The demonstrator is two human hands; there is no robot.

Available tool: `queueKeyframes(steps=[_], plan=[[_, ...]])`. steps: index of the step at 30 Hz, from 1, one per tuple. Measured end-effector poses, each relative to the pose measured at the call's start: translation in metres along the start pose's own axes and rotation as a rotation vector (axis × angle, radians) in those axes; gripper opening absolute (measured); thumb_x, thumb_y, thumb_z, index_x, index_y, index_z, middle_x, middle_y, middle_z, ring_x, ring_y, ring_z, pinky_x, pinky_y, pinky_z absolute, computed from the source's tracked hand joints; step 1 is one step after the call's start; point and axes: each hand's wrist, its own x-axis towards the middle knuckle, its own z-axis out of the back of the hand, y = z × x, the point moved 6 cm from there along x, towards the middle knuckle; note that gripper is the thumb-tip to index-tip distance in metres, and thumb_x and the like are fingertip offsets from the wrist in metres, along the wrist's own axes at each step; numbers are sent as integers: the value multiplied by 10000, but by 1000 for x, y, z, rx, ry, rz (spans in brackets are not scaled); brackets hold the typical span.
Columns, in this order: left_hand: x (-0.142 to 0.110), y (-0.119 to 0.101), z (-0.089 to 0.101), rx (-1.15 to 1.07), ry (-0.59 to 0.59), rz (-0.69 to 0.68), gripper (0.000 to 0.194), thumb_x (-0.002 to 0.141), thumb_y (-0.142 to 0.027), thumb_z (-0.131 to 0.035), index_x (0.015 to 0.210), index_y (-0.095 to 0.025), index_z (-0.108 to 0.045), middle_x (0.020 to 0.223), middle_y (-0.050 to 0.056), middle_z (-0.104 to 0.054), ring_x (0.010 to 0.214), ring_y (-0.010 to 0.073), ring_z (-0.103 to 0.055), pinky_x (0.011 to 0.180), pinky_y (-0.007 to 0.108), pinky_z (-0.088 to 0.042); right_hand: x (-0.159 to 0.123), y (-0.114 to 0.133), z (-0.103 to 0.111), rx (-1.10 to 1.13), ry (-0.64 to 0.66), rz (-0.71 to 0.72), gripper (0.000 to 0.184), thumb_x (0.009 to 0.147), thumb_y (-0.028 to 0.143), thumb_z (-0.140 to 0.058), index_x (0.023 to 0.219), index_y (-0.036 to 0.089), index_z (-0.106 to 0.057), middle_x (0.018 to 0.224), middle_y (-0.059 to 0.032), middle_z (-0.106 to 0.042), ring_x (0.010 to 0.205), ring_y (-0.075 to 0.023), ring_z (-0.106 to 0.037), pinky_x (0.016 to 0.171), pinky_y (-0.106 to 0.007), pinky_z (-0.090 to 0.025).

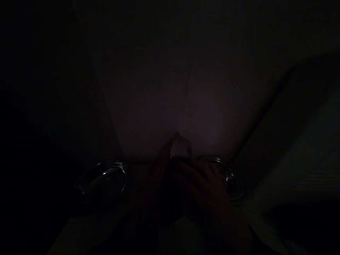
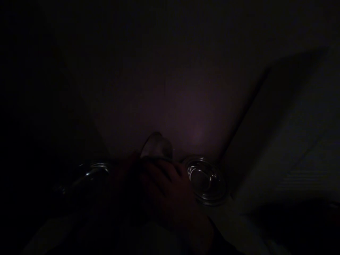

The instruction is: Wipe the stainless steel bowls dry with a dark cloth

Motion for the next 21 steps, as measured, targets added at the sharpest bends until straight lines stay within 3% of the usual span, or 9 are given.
queueKeyframes(steps=[3, 6, 13, 21], plan=[[-3, -2, 1, -1, -26, 115, 228, 753, -415, -623, 686, -213, -705, 729, 65, -733, 705, 217, -684, 564, 279, -521, 0, 0, 0, 9, 3, -11, 240, 858, 190, -534, 1063, 138, -648, 1163, -82, -681, 1063, -246, -546, 821, -406, -420], [-7, 2, -3, -25, -5, 187, 192, 743, -371, -635, 663, -213, -708, 680, 55, -729, 657, 213, -681, 527, 273, -513, 0, -2, 0, 2, 26, -34, 255, 866, 203, -517, 1084, 137, -632, 1171, -79, -678, 1053, -251, -548, 810, -417, -422], [-9, 14, -12, -22, 119, 56, 273, 733, -430, -651, 788, -179, -743, 734, 36, -738, 765, 199, -688, 634, 248, -517, 0, -29, 4, -25, 77, -227, 303, 882, 152, -458, 1162, 135, -572, 1196, -95, -657, 1040, -256, -547, 810, -427, -454], [-1, 16, -4, -39, 83, 72, 279, 680, -447, -692, 766, -189, -753, 746, 29, -748, 779, 197, -686, 623, 235, -510, -2, -14, 2, 31, 29, -78, 247, 874, 196, -489, 1092, 173, -603, 1153, -63, -681, 1029, -254, -562, 809, -422, -436]])
